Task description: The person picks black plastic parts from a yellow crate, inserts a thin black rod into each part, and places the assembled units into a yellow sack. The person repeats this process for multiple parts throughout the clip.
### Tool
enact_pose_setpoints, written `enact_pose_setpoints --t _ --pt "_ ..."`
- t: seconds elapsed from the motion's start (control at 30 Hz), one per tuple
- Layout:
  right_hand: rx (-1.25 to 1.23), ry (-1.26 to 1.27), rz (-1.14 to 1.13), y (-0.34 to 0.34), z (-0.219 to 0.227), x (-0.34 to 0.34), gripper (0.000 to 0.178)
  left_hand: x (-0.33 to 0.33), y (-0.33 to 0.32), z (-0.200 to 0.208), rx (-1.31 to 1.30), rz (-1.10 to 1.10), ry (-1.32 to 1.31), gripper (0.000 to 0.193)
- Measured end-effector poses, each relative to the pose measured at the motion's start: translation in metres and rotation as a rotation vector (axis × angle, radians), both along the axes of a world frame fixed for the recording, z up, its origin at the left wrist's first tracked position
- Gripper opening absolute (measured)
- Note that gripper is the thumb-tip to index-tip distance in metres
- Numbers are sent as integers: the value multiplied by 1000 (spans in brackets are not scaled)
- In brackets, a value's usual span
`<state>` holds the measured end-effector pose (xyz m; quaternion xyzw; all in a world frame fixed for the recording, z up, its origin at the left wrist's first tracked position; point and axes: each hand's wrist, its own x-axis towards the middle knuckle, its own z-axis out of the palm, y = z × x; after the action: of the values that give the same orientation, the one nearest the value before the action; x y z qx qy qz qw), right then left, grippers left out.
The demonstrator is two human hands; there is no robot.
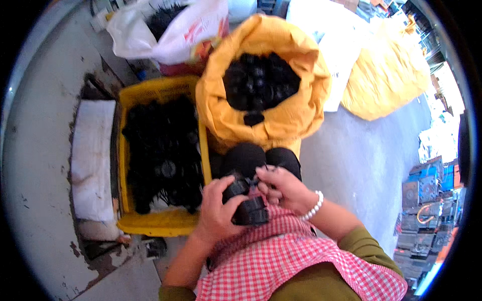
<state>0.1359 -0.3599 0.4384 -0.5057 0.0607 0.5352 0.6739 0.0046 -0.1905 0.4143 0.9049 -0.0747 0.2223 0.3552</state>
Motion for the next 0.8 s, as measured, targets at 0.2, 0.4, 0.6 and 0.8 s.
enact_pose_setpoints --t 0.2,0.4,0.6,0.8 --pt "-84 -792 -5 24 47 4 20 11 2 24 -75 116 -139 49" --pt "216 -1921 -14 47 36 31 25 1 17 20 -765 -144 64 54" --pt "-983 -1693 923 54 -10 58 23 3 17 26 47 206 -15 48" --pt "-290 -2241 -367 81 130 105 22 -9 49 20 -412 449 -36 46"
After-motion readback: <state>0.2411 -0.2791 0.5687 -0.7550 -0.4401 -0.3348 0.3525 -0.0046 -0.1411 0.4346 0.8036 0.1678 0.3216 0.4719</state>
